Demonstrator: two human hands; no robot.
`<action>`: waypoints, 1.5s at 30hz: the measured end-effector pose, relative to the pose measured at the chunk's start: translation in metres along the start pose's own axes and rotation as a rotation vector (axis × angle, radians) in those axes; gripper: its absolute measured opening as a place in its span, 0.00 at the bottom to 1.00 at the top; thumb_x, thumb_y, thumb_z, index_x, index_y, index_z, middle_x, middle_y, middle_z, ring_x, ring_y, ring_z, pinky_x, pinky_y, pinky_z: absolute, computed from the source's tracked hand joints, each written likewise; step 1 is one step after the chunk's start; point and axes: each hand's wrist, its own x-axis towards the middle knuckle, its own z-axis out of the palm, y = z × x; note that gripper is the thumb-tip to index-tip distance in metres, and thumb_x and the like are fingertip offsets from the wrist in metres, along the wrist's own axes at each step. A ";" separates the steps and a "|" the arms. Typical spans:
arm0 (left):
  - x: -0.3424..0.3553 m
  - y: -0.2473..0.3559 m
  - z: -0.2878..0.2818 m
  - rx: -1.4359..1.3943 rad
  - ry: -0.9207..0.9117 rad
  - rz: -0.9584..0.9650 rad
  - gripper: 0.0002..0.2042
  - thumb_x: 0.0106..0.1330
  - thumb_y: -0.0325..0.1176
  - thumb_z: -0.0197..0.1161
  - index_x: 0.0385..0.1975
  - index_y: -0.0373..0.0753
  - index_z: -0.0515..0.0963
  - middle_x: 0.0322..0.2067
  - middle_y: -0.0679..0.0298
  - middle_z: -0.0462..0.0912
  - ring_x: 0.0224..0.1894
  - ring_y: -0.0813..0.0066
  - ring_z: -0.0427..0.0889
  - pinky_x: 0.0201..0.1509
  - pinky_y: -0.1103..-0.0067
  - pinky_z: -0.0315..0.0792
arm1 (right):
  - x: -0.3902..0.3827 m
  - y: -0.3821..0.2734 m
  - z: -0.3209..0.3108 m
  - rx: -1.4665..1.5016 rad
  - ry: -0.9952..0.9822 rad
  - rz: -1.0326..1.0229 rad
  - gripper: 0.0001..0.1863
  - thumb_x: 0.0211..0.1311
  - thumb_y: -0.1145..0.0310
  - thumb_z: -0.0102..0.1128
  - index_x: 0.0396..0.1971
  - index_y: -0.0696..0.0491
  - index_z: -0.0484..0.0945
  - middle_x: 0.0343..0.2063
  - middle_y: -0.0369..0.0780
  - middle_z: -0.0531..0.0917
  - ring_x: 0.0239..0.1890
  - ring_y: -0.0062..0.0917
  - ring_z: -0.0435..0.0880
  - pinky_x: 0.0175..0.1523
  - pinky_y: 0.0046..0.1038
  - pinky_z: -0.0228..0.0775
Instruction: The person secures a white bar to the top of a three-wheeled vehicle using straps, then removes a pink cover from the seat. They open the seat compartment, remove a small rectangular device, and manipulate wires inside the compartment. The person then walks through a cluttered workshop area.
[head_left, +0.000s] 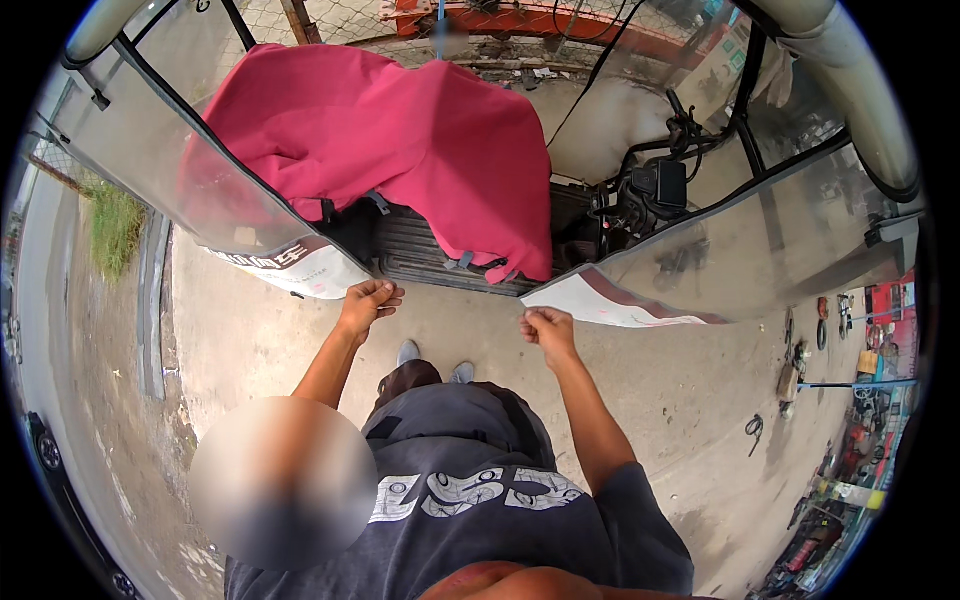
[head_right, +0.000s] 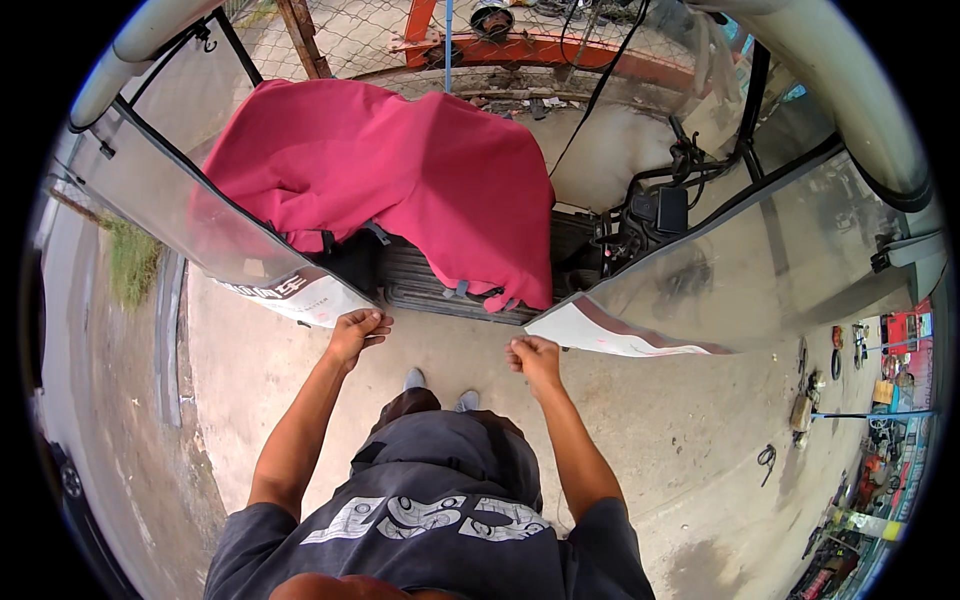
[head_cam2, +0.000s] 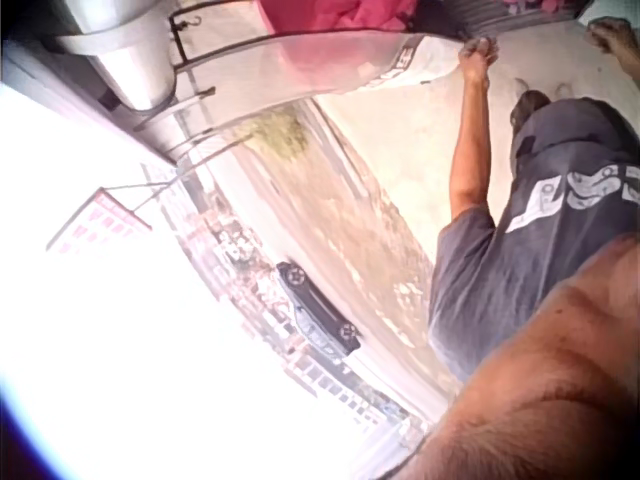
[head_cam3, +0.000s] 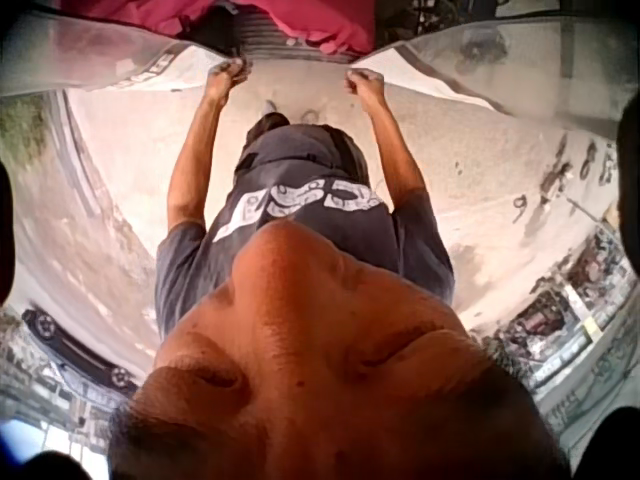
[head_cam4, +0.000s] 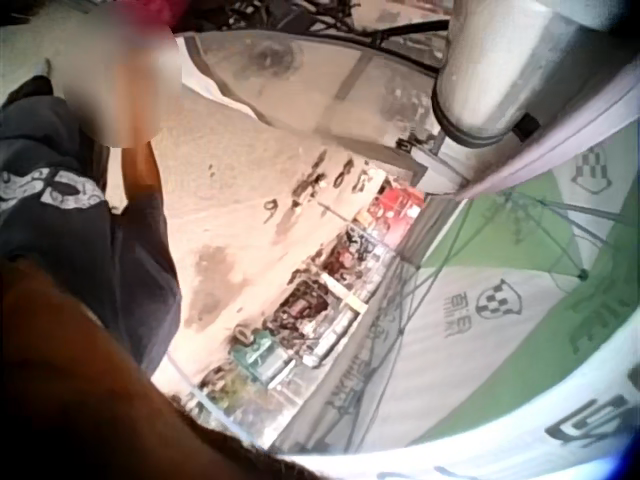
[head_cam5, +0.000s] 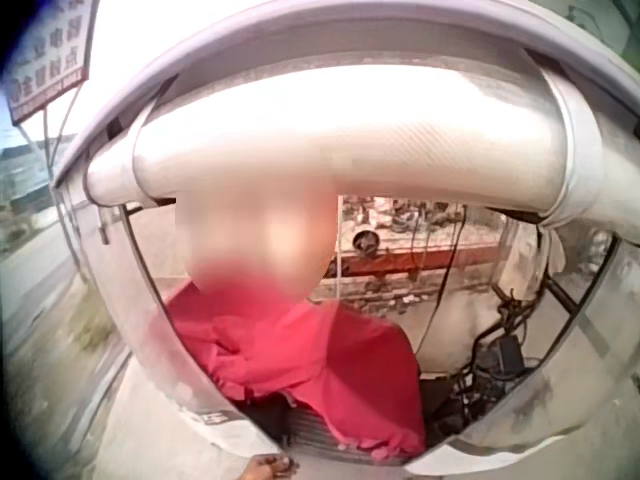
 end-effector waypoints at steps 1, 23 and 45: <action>0.006 -0.010 -0.001 0.012 0.009 -0.008 0.12 0.68 0.40 0.61 0.42 0.37 0.78 0.41 0.62 0.84 0.42 0.73 0.81 0.48 0.74 0.74 | -0.007 0.026 0.000 -0.008 -0.008 0.071 0.09 0.63 0.70 0.58 0.36 0.60 0.80 0.30 0.40 0.85 0.26 0.19 0.81 0.30 0.21 0.76; 0.213 -0.008 0.095 0.265 0.236 -0.118 0.27 0.56 0.46 0.73 0.46 0.31 0.73 0.39 0.56 0.81 0.32 0.63 0.83 0.33 0.67 0.79 | -0.254 0.261 -0.115 0.433 0.717 0.645 0.04 0.58 0.73 0.55 0.30 0.58 0.77 0.24 0.41 0.82 0.22 0.24 0.81 0.24 0.24 0.74; 0.090 0.210 0.122 -0.325 -0.448 0.429 0.08 0.68 0.33 0.60 0.35 0.33 0.78 0.27 0.61 0.83 0.18 0.77 0.78 0.23 0.80 0.75 | 0.001 0.080 0.047 0.762 -0.053 0.326 0.49 0.56 0.36 0.59 0.61 0.64 0.58 0.57 0.57 0.69 0.59 0.46 0.71 0.65 0.46 0.64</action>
